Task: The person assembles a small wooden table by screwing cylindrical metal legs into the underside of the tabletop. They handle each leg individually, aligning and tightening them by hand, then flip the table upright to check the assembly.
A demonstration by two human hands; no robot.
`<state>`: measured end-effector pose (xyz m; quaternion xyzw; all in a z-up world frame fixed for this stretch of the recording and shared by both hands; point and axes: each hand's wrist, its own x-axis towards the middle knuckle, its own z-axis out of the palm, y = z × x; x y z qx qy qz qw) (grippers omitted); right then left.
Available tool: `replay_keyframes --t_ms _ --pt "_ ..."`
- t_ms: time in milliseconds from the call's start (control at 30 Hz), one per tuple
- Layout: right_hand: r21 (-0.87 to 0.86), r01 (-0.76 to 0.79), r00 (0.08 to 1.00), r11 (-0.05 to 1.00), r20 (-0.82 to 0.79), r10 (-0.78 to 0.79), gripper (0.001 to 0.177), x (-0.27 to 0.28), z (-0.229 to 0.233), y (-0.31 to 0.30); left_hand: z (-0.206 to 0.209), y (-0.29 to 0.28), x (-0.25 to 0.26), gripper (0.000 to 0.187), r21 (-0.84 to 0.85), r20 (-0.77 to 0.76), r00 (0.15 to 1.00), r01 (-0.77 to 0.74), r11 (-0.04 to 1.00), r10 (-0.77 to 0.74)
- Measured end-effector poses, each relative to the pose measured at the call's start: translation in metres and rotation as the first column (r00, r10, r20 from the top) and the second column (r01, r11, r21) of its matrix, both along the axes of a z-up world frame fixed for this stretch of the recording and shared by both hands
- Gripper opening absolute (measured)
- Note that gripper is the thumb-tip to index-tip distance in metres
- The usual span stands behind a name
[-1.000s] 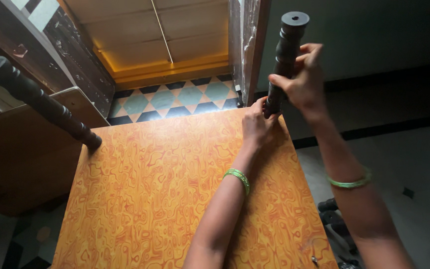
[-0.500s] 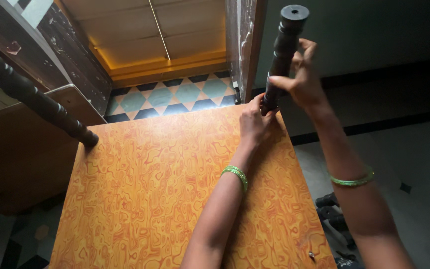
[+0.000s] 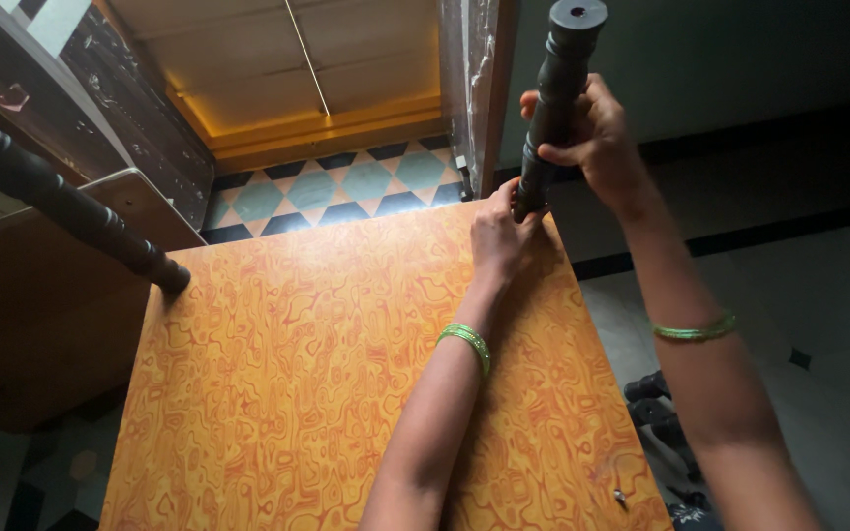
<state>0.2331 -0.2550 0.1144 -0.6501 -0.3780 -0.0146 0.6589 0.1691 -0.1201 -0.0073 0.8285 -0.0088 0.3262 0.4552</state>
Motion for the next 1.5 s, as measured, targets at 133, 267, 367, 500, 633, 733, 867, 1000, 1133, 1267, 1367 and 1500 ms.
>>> replay_keyframes --t_ms 133,267,367,500,633,733,867,1000,1133,1267,1367,1500 --pt "-0.153 0.229 0.948 0.961 0.257 -0.185 0.074 -0.010 0.005 0.011 0.001 0.001 -0.002 0.055 0.012 -0.028 1.000 -0.007 1.000 0.007" --pt "-0.289 0.674 0.727 0.679 0.418 -0.544 0.074 -0.018 0.001 0.024 0.005 0.000 -0.005 0.055 0.026 -0.004 1.000 -0.018 0.999 0.018" --pt "-0.158 0.517 0.841 0.841 0.277 -0.465 0.073 -0.014 -0.003 0.022 0.008 0.001 -0.007 0.053 0.030 0.015 1.000 -0.019 0.999 0.018" --pt "-0.067 0.280 0.953 0.958 0.136 -0.270 0.071 -0.005 -0.005 0.009 0.009 0.001 -0.008 0.053 0.024 -0.015 1.000 -0.021 0.999 0.021" --pt "0.054 0.023 0.999 0.998 0.030 -0.024 0.065 -0.008 0.004 0.002 0.007 0.000 -0.007 0.053 -0.002 -0.019 1.000 -0.015 1.000 0.015" --pt "-0.117 0.067 0.976 0.991 0.212 -0.041 0.056 -0.017 0.015 0.006 0.001 0.000 -0.004 0.054 0.012 0.001 1.000 -0.026 1.000 0.026" --pt "-0.271 0.490 0.771 0.829 0.578 -0.267 0.047 -0.038 0.017 0.031 -0.003 -0.002 -0.001 0.057 0.019 -0.022 0.999 -0.038 0.999 0.038" --pt "-0.138 0.537 0.742 0.832 0.546 -0.388 0.046 -0.049 0.021 0.043 -0.006 -0.001 -0.001 0.058 0.028 0.023 1.000 -0.017 0.999 0.016" --pt "-0.050 0.442 0.872 0.895 0.256 -0.417 0.040 -0.057 0.037 0.020 -0.017 0.000 -0.002 0.062 0.054 0.023 1.000 -0.019 0.998 0.018" --pt "0.192 0.008 0.977 0.981 -0.209 0.033 0.025 -0.079 0.040 -0.018 -0.034 -0.001 -0.008 0.049 -0.132 -0.025 0.998 0.051 0.990 -0.055" --pt "0.241 -0.077 0.891 0.967 -0.419 0.175 0.029 -0.100 0.024 -0.040 -0.041 0.002 -0.019 0.037 -0.421 0.037 0.988 0.152 0.894 -0.150" --pt "0.000 0.038 0.937 0.999 -0.347 -0.035 0.023 -0.122 -0.008 -0.057 -0.038 0.000 -0.047 0.033 -0.412 -0.120 0.968 0.155 0.898 -0.222"
